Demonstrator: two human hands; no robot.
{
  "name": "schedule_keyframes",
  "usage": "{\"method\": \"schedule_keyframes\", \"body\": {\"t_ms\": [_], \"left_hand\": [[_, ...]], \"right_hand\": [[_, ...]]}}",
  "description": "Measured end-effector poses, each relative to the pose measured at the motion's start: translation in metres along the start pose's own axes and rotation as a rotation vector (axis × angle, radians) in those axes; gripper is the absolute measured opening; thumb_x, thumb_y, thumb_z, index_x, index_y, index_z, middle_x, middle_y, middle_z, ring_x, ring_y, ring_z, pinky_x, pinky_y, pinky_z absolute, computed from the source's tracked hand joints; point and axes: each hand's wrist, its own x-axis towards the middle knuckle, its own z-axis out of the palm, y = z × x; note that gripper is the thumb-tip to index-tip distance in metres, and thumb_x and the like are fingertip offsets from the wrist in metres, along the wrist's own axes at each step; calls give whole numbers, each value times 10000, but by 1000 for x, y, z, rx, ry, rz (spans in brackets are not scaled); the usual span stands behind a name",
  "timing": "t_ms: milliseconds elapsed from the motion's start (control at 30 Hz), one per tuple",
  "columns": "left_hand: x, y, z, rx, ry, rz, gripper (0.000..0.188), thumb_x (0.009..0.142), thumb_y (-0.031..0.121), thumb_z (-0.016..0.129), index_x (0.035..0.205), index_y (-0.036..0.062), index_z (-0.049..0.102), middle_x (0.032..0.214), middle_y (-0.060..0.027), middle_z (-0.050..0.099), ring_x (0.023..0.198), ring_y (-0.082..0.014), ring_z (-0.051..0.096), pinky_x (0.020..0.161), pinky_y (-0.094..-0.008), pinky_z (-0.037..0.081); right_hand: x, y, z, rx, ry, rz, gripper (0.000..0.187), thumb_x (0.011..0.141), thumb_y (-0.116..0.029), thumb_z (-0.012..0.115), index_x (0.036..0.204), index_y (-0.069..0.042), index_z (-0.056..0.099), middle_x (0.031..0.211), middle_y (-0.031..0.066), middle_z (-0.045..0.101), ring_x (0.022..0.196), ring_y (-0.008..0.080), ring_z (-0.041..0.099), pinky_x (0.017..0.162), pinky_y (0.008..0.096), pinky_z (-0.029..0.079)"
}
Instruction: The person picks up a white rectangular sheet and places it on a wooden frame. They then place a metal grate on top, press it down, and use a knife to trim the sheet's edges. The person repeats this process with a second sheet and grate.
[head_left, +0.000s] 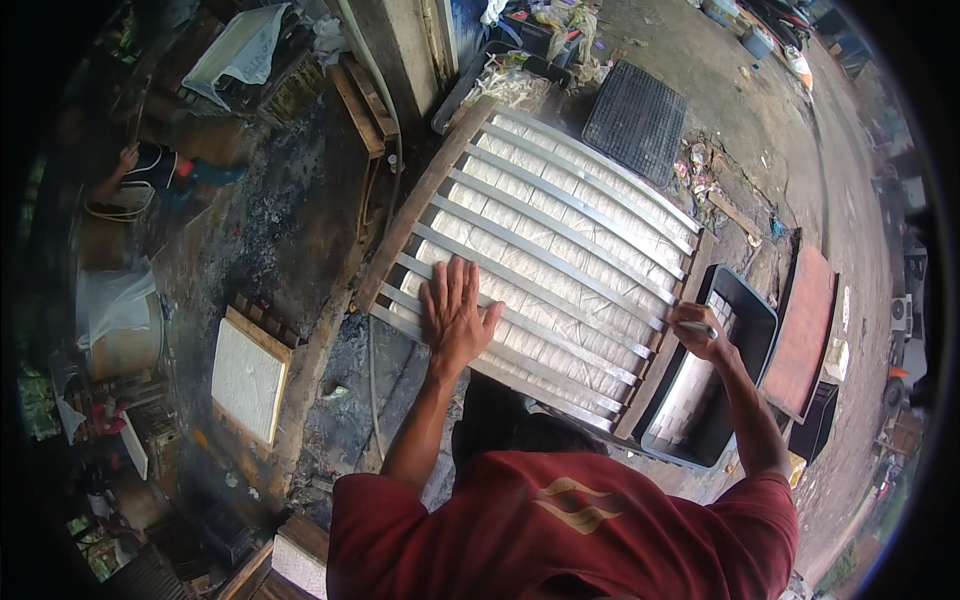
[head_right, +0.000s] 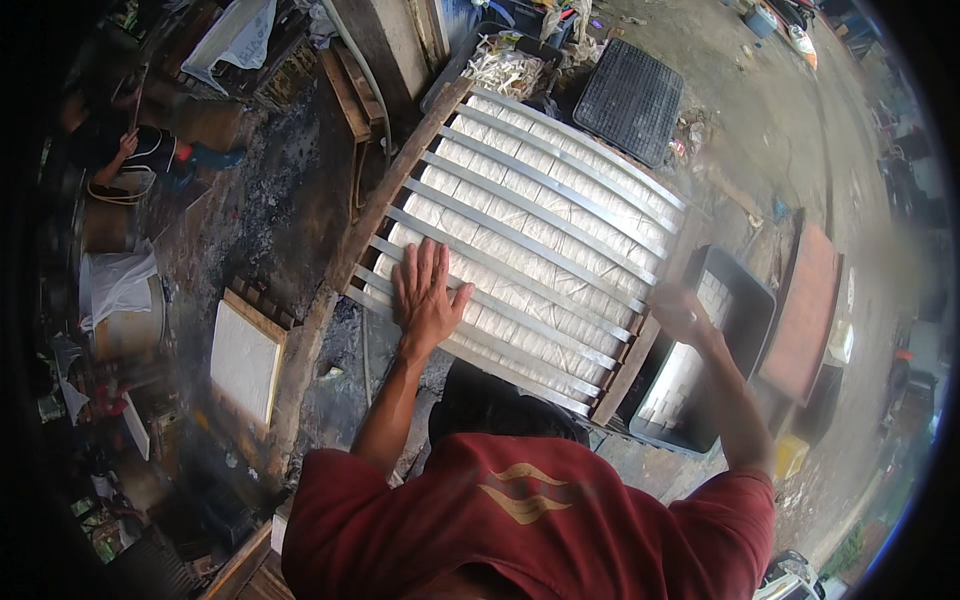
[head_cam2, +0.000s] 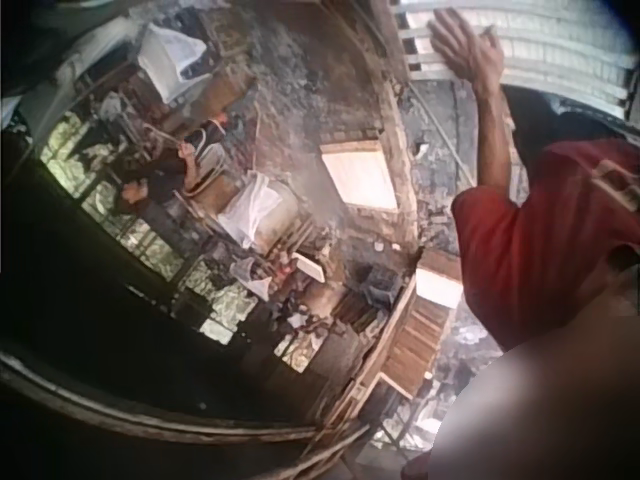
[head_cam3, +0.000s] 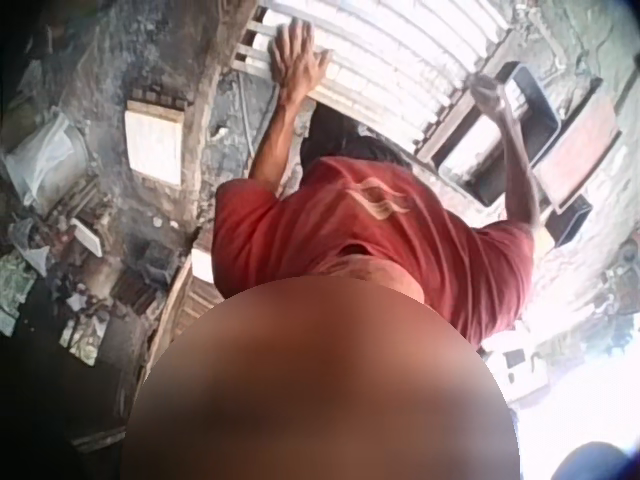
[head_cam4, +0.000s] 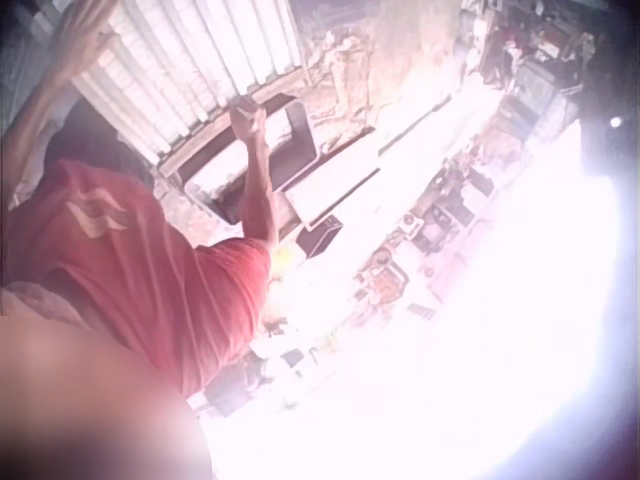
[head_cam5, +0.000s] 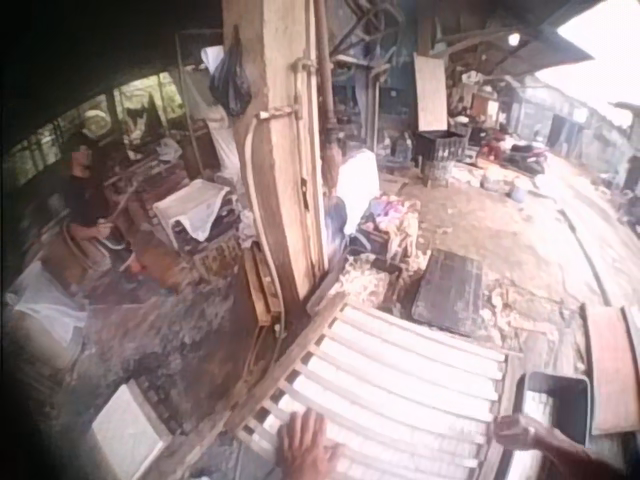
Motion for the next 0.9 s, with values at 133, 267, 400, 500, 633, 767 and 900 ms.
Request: {"method": "schedule_keyframes", "body": {"t_ms": [133, 267, 400, 500, 633, 767, 900], "left_hand": [[-3, -1, -4, -38, 44, 15, 856, 970, 547, 616, 1628, 84, 324, 1686, -185, 305, 1561, -439, 235, 1225, -664, 177], [-6, -3, -9, -61, 27, 13, 845, 954, 536, 643, 1608, 84, 358, 1682, -179, 314, 1564, -428, 235, 1222, -653, 198], [-3, -4, -10, -34, 20, 9, 818, 953, 540, 639, 1587, 82, 398, 1675, -175, 325, 1560, -424, 241, 1221, -645, 202], [3, -3, -7, -41, 9, 17, 806, 955, 539, 637, 1580, 83, 409, 1674, -173, 327, 1557, -424, 245, 1223, -642, 195], [3, -1, -4, -38, -7, -3, 797, 963, 525, 630, 1593, 95, 397, 1671, -175, 334, 1570, -427, 216, 1234, -650, 169], [0, 0, -6, -33, 4, 4, 798, 967, 512, 629, 1601, 95, 385, 1664, -185, 344, 1566, -439, 221, 1226, -664, 176], [-1, 1, -8, -53, 9, 8, 807, 964, 516, 631, 1599, 84, 383, 1664, -195, 338, 1566, -448, 213, 1219, -674, 179]], "right_hand": [[98, -39, -3, 103, 11, 1, 114, 899, -125, 738, 944, -20, 744, 891, 123, 751, 785, 204, 729, 695, 342, 568], [282, -107, 55, 140, 270, -269, 141, 908, -51, 685, 1019, 13, 745, 990, 176, 756, 870, 339, 744, 776, 393, 592], [378, -129, 97, 102, 135, -311, 182, 894, -64, 651, 1031, 9, 745, 1017, 172, 751, 874, 346, 739, 767, 391, 587], [352, -95, 90, 179, 135, -275, 165, 905, -87, 665, 1027, -6, 740, 1010, 150, 754, 898, 287, 745, 785, 374, 589], [222, -26, 57, 211, 94, -89, 134, 919, -60, 688, 1036, -15, 735, 995, 143, 748, 869, 244, 738, 760, 363, 583], [70, 23, 6, -25, 187, -71, 65, 879, -33, 679, 908, -28, 736, 838, 124, 713, 762, 270, 703, 694, 367, 555], [39, 28, -40, -39, -82, 59, 45, 864, -85, 672, 863, -56, 707, 821, 79, 707, 746, 197, 693, 686, 361, 541]]}}
